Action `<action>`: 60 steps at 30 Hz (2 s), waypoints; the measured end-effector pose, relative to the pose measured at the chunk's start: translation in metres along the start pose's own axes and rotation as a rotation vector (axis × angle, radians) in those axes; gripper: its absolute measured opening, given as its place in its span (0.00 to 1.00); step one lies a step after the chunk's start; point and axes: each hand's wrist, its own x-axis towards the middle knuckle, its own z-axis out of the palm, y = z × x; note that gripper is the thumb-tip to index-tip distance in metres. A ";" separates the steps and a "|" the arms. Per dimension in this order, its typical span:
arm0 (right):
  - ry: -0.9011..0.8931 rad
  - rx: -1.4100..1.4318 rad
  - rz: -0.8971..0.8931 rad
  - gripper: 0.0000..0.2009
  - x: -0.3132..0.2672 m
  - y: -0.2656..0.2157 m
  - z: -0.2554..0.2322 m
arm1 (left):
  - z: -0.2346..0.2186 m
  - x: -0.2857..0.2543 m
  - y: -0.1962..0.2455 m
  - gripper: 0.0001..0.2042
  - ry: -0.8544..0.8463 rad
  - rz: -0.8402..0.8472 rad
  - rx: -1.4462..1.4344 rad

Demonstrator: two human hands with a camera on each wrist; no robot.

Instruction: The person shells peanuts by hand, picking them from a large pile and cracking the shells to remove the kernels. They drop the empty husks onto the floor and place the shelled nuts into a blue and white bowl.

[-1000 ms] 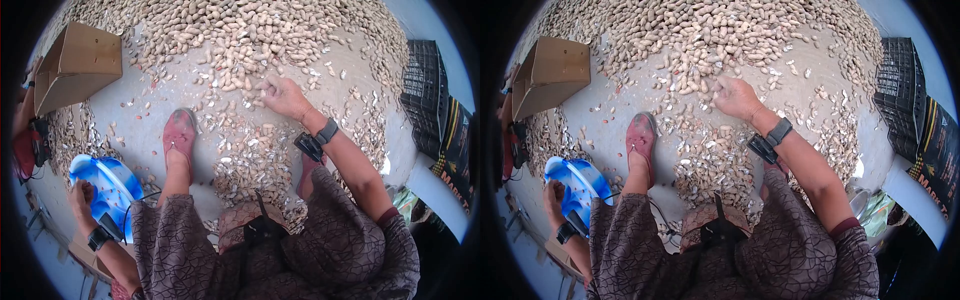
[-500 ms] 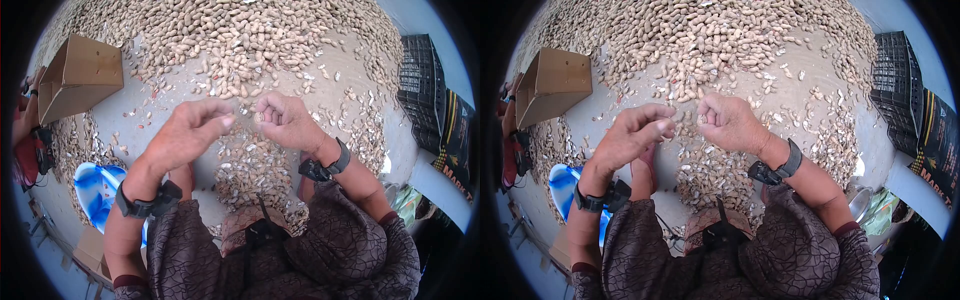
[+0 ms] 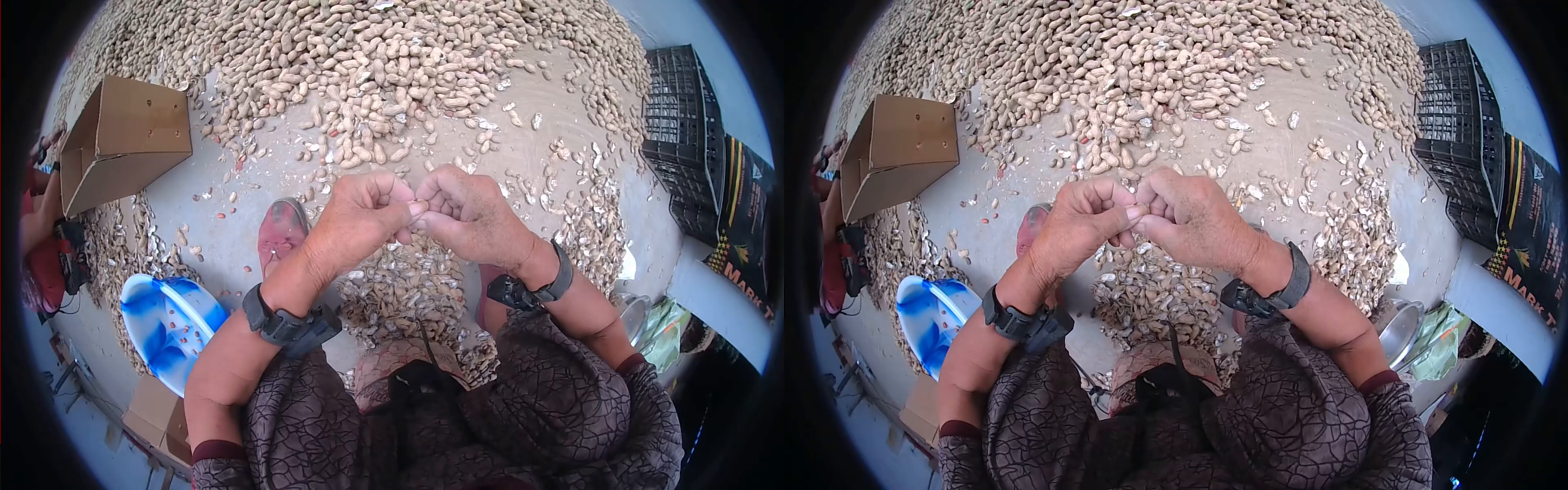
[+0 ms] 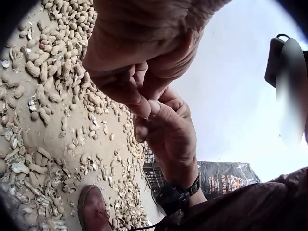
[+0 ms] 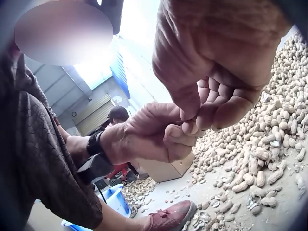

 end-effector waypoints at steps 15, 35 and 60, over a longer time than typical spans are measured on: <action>-0.056 0.593 0.268 0.06 -0.009 0.003 -0.013 | 0.018 -0.004 0.002 0.05 0.011 0.032 -0.199; -0.066 0.665 0.284 0.06 -0.015 0.002 -0.010 | 0.014 -0.010 0.000 0.05 -0.071 0.047 0.006; 0.135 0.011 0.088 0.02 -0.015 0.008 0.022 | 0.003 -0.004 -0.028 0.06 -0.113 -0.144 -0.418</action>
